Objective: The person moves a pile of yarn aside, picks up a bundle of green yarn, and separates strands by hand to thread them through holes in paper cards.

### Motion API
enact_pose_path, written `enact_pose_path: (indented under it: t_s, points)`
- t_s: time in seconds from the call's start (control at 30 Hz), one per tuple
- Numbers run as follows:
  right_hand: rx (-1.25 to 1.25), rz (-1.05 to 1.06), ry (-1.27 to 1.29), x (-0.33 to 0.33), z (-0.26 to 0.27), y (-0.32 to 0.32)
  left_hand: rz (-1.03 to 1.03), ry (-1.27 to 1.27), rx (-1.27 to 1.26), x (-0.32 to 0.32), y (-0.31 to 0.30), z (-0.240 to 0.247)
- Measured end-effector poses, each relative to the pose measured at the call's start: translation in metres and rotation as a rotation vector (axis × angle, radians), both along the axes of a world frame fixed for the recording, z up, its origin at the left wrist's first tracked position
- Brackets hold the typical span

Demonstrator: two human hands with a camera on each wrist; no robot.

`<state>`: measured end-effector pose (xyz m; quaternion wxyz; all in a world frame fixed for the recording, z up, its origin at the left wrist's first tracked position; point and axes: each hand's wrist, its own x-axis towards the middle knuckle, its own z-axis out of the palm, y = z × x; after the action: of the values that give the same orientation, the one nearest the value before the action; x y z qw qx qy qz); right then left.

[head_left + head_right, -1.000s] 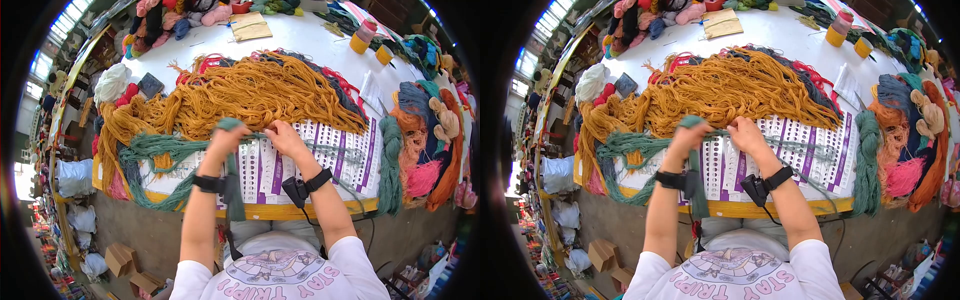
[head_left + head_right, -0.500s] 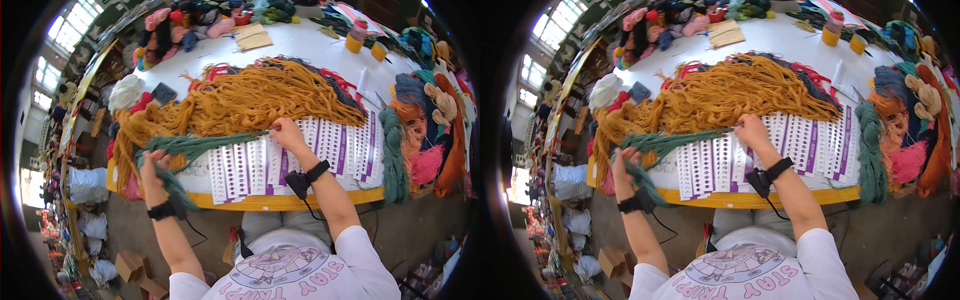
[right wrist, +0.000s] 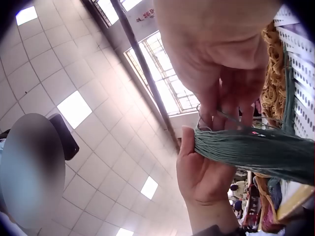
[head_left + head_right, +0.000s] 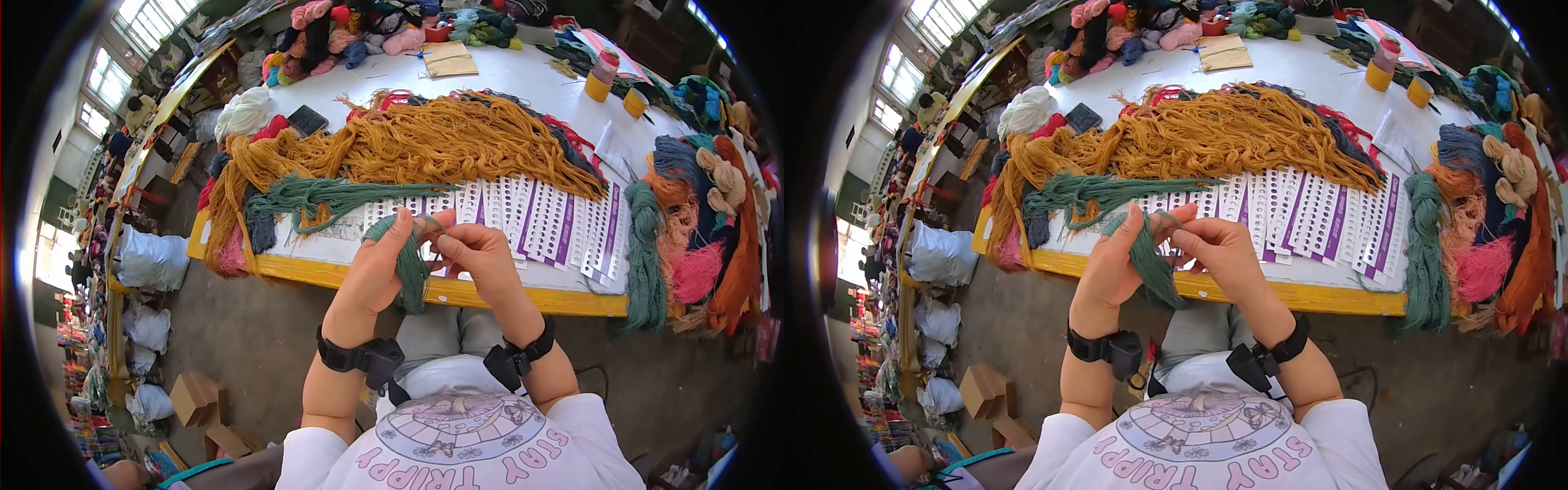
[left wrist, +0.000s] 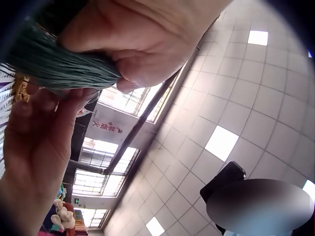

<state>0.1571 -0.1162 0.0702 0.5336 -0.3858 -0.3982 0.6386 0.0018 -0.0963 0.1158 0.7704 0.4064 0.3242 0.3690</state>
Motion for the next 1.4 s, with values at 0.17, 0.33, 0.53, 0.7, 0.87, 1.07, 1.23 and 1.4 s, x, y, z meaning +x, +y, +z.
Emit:
enact_pose_path:
  t_s: [0.17,0.33,0.53,0.7,0.87,1.07,1.23,1.4]
  points:
    - [0.092,-0.013,-0.005,0.008,-0.004,-0.01,0.006,-0.017,-0.021,-0.001,-0.001,-0.005]
    - [0.094,-0.01,0.028,0.005,0.001,-0.011,0.039,-0.079,-0.068,-0.003,-0.001,-0.006]
    - [0.028,-0.06,0.127,0.002,-0.001,-0.007,0.002,-0.221,-0.128,-0.003,0.002,-0.015]
    - [0.094,-0.064,-0.09,-0.007,0.005,-0.006,-0.032,-0.153,-0.1,0.001,0.003,-0.017]
    - [0.059,-0.063,-0.191,-0.009,0.007,-0.003,-0.027,-0.066,-0.043,0.008,-0.001,-0.01]
    - [-0.07,0.011,0.107,-0.001,0.003,0.0,-0.039,-0.097,-0.087,0.001,0.007,-0.016]
    - [0.036,0.022,-0.137,-0.004,-0.001,-0.001,-0.117,-0.132,-0.059,0.004,0.009,-0.019]
    - [-0.06,-0.075,0.093,-0.005,0.005,-0.003,-0.083,-0.13,-0.111,0.004,0.011,-0.017]
